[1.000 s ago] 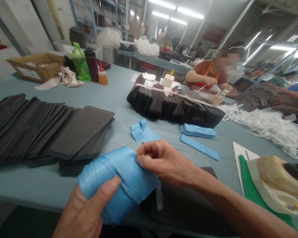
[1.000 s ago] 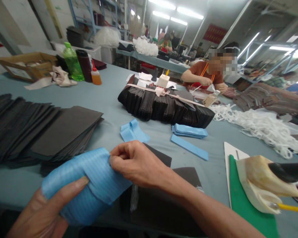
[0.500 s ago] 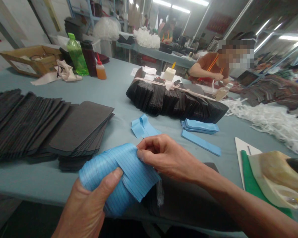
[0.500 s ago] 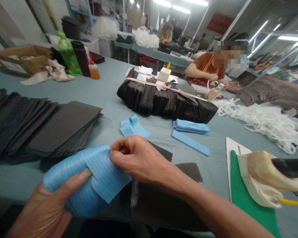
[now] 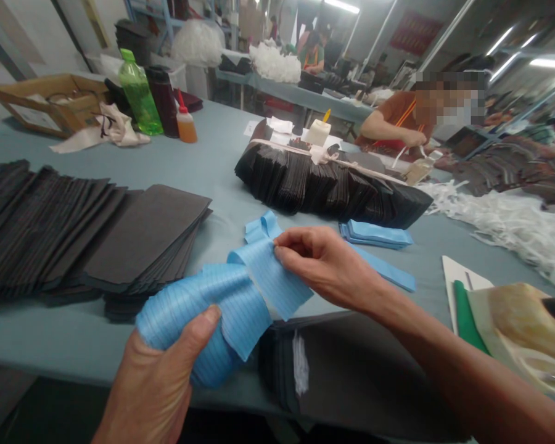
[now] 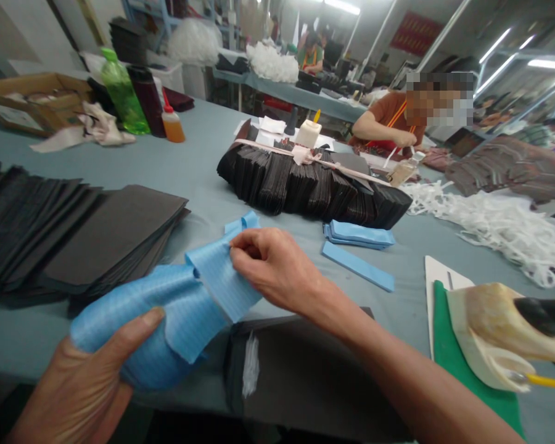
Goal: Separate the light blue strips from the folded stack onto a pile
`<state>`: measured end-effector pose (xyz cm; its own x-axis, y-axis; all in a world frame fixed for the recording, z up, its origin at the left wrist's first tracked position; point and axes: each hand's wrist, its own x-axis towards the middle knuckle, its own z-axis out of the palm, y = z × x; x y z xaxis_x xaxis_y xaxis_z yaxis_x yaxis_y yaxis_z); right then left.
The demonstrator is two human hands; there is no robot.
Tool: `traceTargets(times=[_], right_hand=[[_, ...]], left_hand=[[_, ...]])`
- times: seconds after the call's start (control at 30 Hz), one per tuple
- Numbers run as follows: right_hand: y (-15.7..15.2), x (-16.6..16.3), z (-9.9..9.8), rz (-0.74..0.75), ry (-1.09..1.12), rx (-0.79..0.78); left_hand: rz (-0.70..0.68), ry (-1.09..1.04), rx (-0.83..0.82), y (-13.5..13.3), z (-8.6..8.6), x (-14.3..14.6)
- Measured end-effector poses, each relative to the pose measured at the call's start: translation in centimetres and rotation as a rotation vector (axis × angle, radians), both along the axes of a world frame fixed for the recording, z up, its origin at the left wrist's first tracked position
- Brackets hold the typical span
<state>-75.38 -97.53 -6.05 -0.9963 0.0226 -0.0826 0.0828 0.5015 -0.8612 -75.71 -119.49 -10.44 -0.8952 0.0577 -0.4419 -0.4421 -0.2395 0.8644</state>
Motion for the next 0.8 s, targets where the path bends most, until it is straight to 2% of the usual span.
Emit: traceTargets(times=[0.13,0.3,0.47,0.63,0.73,0.8], right_hand=[[3.1,-2.4,-1.0,-0.103,0.087,0.212],[8.5,-5.5,-2.4,-0.347,0.030,0.554],[12.2,-6.3,-3.5,-0.483,-0.003,0.666],[12.5,-6.2,-3.5,-0.450,-0.005,0.705],[10.7,-5.8,-2.3,-0.417,0.000,0.738],[8.5,-4.8,-0.9,-0.370,0.012,0.740]], left_hand=[[-0.021,-0.008,0.068,-0.1,-0.2,0.0],[-0.030,-0.040,0.095,-0.6,-0.7,0.0],[0.008,-0.100,0.115,-1.0,-0.4,-0.3],[0.031,-0.114,0.100,-0.9,0.0,-0.7],[0.073,-0.112,0.060,-0.5,0.0,-0.7],[0.072,-0.106,0.060,-0.2,0.0,-0.7]])
